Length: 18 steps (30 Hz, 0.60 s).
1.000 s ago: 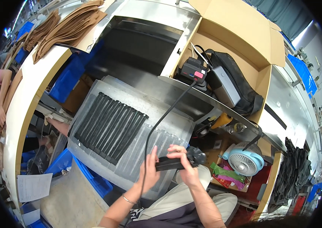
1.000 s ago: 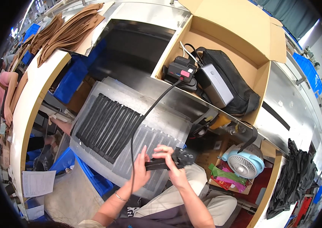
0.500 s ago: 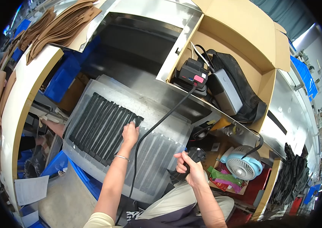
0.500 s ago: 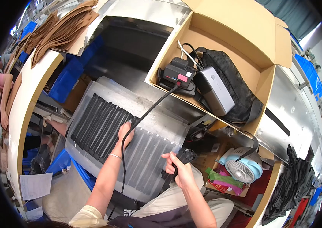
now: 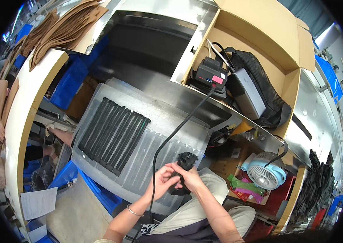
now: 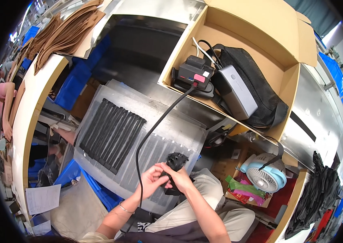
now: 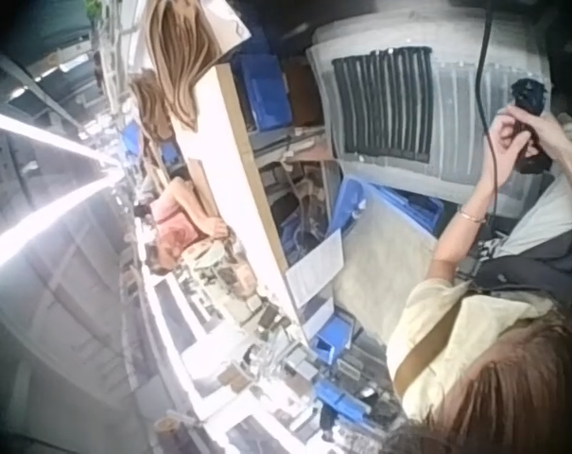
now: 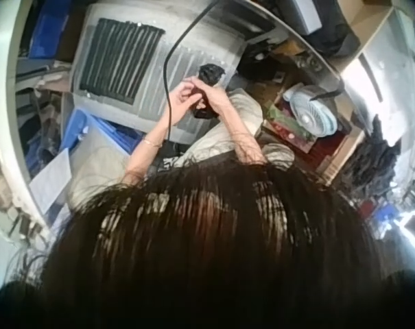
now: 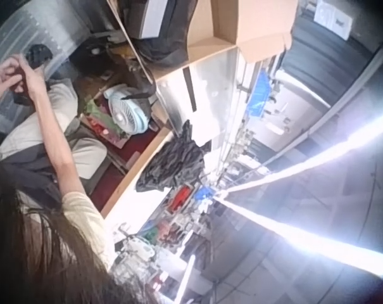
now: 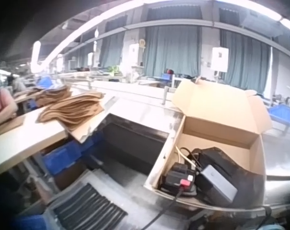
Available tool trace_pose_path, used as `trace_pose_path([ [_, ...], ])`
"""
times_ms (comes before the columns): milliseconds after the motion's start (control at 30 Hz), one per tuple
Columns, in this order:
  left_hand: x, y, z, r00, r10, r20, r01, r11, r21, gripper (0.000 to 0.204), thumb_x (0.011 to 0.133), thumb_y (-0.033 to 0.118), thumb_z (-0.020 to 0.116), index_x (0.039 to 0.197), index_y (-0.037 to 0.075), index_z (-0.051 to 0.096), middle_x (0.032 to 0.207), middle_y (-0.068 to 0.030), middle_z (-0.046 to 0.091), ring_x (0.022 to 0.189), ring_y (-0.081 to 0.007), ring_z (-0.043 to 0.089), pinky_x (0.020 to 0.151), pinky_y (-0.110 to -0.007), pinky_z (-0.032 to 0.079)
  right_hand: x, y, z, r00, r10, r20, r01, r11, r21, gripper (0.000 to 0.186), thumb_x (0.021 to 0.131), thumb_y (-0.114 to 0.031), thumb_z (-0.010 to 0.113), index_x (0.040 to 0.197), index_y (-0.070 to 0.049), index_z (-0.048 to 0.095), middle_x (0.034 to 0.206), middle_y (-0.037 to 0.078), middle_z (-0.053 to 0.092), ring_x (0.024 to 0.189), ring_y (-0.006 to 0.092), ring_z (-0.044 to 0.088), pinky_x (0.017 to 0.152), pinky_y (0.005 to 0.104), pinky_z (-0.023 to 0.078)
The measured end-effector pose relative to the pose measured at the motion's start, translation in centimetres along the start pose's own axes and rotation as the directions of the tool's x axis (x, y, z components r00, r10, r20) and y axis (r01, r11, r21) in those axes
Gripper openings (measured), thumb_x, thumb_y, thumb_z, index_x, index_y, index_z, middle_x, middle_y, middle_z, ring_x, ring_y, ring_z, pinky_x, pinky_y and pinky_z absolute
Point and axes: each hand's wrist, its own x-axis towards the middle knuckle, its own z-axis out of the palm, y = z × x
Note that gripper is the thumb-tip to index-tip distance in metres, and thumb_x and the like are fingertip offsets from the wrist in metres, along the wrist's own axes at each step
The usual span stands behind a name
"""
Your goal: The recorder is seen counting, organizing, and preparing black leather straps in a factory setting, moving between a sewing machine and a work table.
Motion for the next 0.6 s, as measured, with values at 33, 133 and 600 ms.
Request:
trace_pose_path([
  [33, -0.7, -0.8, -0.9, 0.99, -0.1, 0.104, 0.097, 0.995, 0.027, 0.017, 0.088, 0.005, 0.057, 0.102, -0.003, 0.051, 0.083, -0.0087, 0.062, 0.074, -0.0158, 0.064, 0.065, -0.026, 0.053, -0.5, -0.3, 0.2, 0.994, -0.096, -0.05, 0.095, 0.995, -0.021, 0.035, 0.088, -0.027, 0.06, 0.112, -0.001, 0.056, 0.085, 0.006, 0.06, 0.069, 0.0107, 0.054, 0.062, 0.0253, 0.044],
  [133, -1.1, -2.3, -5.1, 0.933, -0.221, 0.284, 0.135, 0.946, 0.294, 0.025, 0.094, 0.021, 0.05, 0.095, -0.002, 0.059, 0.077, -0.007, 0.063, 0.076, -0.0146, 0.063, 0.07, -0.028, 0.05, -3.1, -1.3, -0.2, 0.912, -0.404, 0.073, 0.408, 0.875, -0.259, 0.03, 0.092, -0.027, 0.05, 0.088, -0.001, 0.063, 0.092, 0.011, 0.062, 0.089, 0.022, 0.058, 0.085, 0.0353, 0.044],
  [600, 13.8, 0.5, -16.0, 0.929, 0.187, -0.32, 0.194, 0.49, 0.85, 0.019, 0.079, 0.012, 0.065, 0.081, -0.002, 0.052, 0.077, -0.0158, 0.058, 0.07, -0.0326, 0.06, 0.064, -0.039, 0.046, -6.3, -5.1, 2.9, 0.959, -0.279, -0.041, 0.28, 0.925, 0.256, 0.024, 0.092, -0.019, 0.05, 0.079, 0.001, 0.056, 0.057, -0.003, 0.034, 0.05, 0.0079, 0.032, 0.048, 0.0234, 0.026],
])
